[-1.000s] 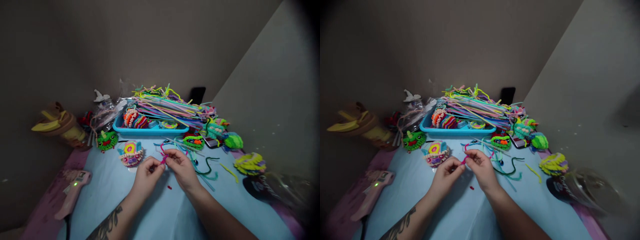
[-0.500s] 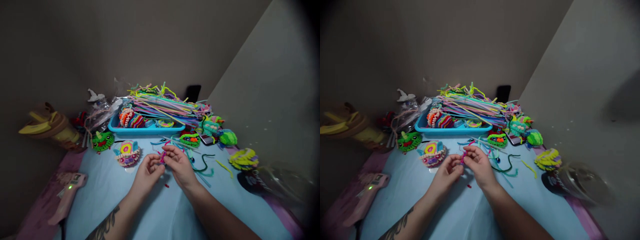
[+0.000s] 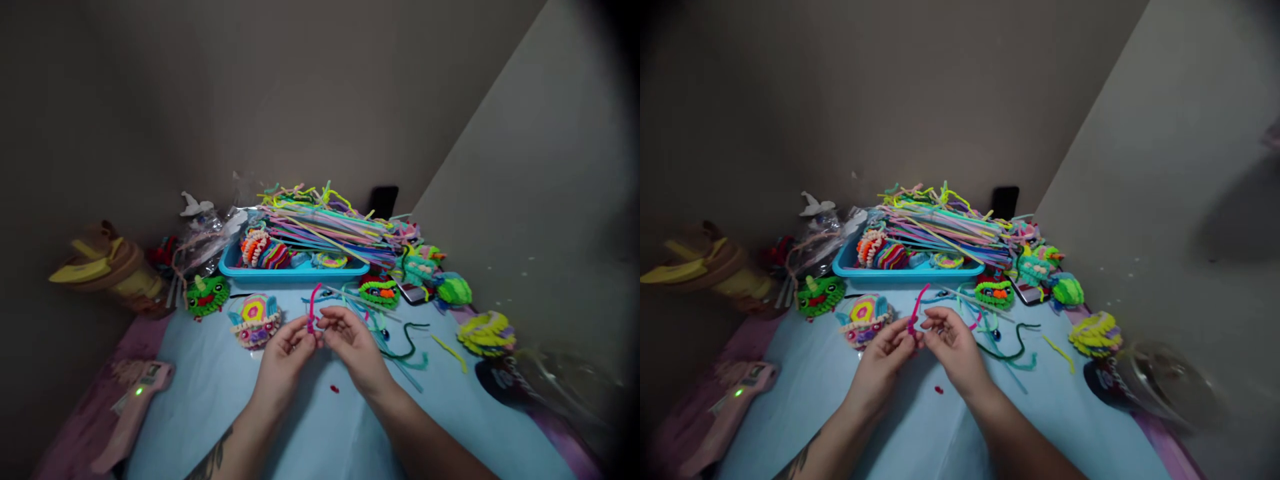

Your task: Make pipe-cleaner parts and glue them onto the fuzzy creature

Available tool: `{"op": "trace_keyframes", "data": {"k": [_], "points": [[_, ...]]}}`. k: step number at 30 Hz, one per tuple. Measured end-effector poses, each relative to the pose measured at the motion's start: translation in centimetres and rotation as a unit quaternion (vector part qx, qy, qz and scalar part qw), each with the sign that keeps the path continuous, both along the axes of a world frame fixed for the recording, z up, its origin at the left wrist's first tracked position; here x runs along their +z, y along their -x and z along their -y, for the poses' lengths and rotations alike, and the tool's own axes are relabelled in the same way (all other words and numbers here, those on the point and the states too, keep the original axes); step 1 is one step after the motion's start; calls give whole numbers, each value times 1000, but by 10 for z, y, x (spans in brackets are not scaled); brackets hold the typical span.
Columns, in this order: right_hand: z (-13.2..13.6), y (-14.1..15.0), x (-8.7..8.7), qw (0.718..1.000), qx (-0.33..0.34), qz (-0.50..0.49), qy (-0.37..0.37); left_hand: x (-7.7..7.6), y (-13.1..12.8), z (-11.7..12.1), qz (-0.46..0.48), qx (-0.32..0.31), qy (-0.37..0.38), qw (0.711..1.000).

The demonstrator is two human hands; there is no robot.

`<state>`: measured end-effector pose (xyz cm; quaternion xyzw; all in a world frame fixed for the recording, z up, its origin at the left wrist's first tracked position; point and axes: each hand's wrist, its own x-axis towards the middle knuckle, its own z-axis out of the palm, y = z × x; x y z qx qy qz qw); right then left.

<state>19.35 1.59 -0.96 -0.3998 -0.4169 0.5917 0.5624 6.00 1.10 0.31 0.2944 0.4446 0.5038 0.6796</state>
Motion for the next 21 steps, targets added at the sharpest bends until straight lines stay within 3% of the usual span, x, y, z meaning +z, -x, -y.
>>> {"op": "trace_keyframes", "data": {"k": [9,17,21], "points": [[-1,1,1,1000,1,28,-3,9,3,1,36,-31,11,999],[-10,-7,3,979,-103,149,-89,6,3,-1,-37,-65,-51,996],[-13,-29,20,955,-136,230,-129,2,6,-6,-75,-91,-71,990]]}}
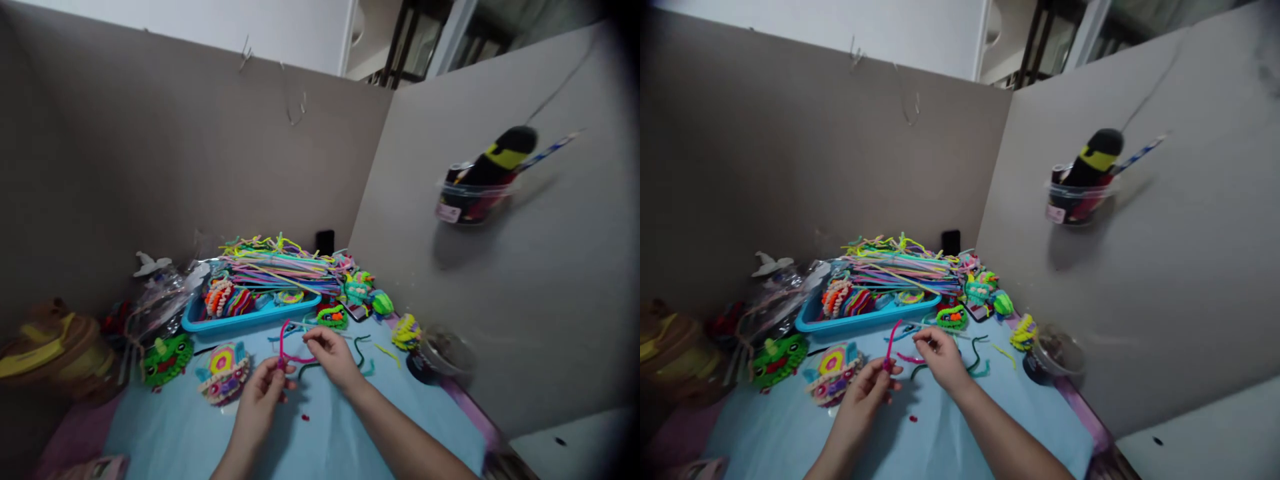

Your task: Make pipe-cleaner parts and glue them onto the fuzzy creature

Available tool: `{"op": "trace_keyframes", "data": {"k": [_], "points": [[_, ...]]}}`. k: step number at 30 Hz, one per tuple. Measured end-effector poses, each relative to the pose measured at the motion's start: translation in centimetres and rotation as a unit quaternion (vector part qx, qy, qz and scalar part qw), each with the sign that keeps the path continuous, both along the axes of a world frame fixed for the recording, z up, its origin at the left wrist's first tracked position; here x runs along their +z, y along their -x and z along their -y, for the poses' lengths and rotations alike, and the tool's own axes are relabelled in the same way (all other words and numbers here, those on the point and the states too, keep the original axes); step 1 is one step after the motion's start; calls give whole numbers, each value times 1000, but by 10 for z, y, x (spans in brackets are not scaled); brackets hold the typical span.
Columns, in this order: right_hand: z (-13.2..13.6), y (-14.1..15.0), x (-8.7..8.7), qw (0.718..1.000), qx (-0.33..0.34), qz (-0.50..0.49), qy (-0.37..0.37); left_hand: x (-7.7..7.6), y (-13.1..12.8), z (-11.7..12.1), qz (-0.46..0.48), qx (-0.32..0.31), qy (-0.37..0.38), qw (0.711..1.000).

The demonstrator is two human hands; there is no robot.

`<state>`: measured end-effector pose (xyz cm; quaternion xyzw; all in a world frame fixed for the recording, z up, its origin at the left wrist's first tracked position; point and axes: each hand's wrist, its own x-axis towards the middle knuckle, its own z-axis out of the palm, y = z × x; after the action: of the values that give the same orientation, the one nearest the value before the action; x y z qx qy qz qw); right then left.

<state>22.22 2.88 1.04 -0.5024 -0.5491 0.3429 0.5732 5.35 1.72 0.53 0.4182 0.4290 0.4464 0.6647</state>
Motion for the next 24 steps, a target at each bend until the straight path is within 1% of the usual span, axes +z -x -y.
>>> {"op": "trace_keyframes", "data": {"k": [2,4,6,7,8,10,12,13,14,15,16,17,19,21,22,24], "points": [[0,-24,20,998,-13,52,-33,-1,2,-2,-14,2,-8,1000],[1,-56,50,996,-44,65,-53,-2,3,-2,-25,9,-17,1000],[4,-92,86,986,-130,63,-81,-3,4,-3,-28,22,-23,999],[7,-111,106,974,-186,70,-112,-4,4,-3,-26,28,-25,999],[10,-128,127,955,-241,91,-149,-5,5,-4,-24,34,-29,999],[18,-154,169,908,-317,168,-215,-7,6,-4,-21,37,-35,999],[28,-167,209,841,-387,266,-268,-9,8,-5,-18,35,-36,999],[33,-168,228,799,-417,321,-290,-9,9,-5,-16,34,-35,999],[36,-166,246,745,-449,380,-314,-10,9,-5,-13,34,-35,999],[38,-161,262,689,-466,446,-330,-10,9,-5,-11,32,-34,999],[38,-154,276,645,-470,503,-331,-10,9,-5,-9,31,-33,999],[35,-147,288,615,-450,567,-312,-10,9,-5,-8,32,-32,999],[22,-135,308,568,-379,683,-258,-10,9,-6,-6,37,-30,999],[2,-129,322,528,-341,754,-194,-8,9,-5,-4,42,-30,999],[-9,-129,327,516,-340,771,-155,-8,9,-5,-2,43,-32,999],[-30,-134,333,502,-370,778,-80,-6,9,-5,3,40,-35,999]]}}
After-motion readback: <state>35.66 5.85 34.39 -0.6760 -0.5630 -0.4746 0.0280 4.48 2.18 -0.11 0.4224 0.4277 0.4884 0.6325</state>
